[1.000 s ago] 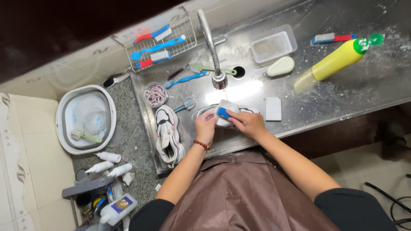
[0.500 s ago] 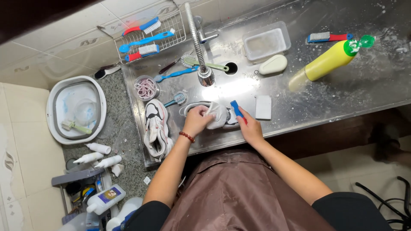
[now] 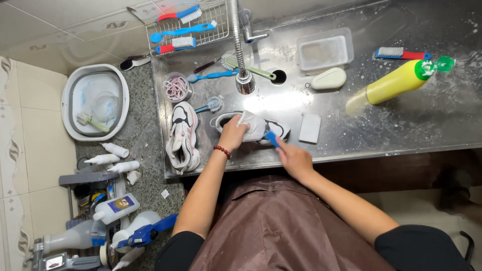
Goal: Scrubbing and rinsing a pair of white sneakers in a stainless steel sink using a brush and cleaning solutions.
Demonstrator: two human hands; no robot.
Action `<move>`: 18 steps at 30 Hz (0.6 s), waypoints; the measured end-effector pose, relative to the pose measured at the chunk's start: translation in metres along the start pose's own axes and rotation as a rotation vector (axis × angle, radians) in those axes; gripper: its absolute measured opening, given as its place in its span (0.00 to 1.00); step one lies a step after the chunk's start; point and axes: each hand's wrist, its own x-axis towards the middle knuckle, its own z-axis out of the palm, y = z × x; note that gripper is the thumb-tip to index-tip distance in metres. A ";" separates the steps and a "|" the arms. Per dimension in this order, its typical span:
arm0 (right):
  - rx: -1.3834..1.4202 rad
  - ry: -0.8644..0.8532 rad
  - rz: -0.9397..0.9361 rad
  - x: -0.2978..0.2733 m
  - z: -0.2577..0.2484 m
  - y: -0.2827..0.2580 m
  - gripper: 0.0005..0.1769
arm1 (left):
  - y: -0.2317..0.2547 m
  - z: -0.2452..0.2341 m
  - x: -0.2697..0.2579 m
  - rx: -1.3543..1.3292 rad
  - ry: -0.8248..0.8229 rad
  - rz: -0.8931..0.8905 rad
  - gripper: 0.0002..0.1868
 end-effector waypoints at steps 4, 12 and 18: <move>0.038 0.205 0.061 0.025 -0.016 -0.002 0.23 | 0.001 0.002 0.000 -0.018 0.042 -0.027 0.21; 0.005 0.027 0.271 0.013 -0.061 0.018 0.25 | 0.048 0.053 -0.066 0.052 0.042 0.179 0.16; 0.604 0.266 0.194 0.036 -0.041 0.097 0.30 | 0.041 0.066 -0.091 0.139 0.154 0.675 0.18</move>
